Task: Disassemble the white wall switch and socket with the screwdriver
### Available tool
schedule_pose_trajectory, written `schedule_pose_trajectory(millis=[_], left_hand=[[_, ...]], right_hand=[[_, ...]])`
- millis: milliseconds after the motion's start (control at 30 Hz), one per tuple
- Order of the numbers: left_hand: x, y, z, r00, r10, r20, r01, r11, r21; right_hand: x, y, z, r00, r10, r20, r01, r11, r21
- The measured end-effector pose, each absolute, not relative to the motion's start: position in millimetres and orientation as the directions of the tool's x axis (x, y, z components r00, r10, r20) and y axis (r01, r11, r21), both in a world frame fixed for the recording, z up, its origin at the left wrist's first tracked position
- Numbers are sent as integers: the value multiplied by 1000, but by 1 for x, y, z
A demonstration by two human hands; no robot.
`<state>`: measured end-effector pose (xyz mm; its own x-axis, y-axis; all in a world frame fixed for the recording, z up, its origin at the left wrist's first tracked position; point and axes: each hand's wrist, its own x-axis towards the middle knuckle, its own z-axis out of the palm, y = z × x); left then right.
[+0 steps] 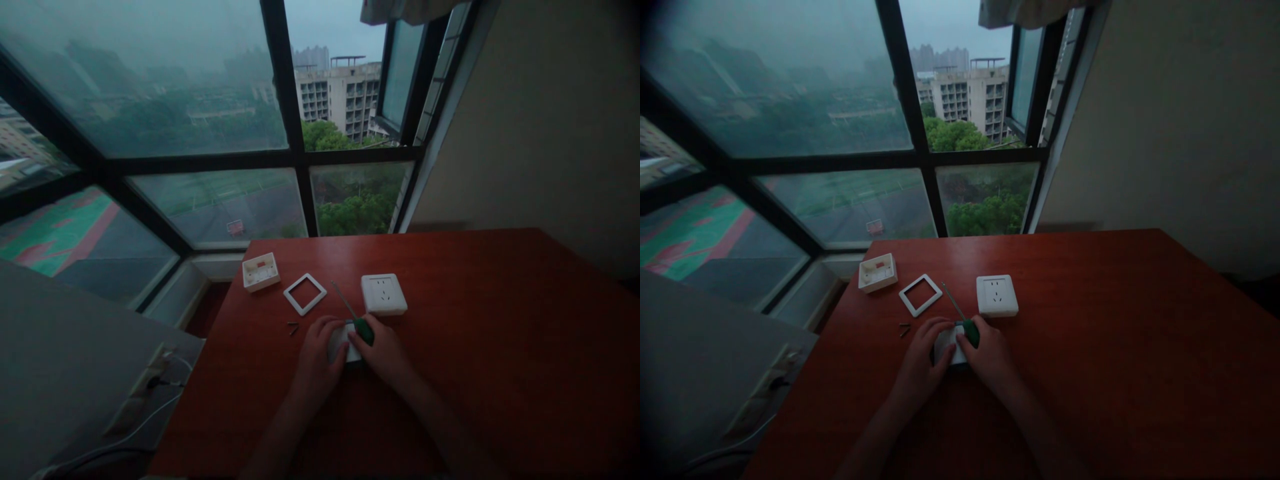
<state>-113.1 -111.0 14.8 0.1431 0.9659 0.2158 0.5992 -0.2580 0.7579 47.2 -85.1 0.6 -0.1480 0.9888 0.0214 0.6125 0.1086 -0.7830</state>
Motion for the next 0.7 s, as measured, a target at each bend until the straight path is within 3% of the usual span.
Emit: schedule_pose_trajectory(millis=[167,400,567,700], left_hand=[[-113,-112,11,151,964,218,615,-264,743],[-119,-109,15,184,955,231,670,-294,682],[-154,-82,27,69,951,301,825,-224,519],[-180,-57,32,110,967,229,924,-184,334]], right_hand=[[53,-96,-1,-216,974,65,585,182,-791],[53,-96,-2,-178,980,92,573,179,-799],[55,-99,-1,-135,986,100,557,159,-815],[55,-99,-1,-119,987,105,541,153,-827]])
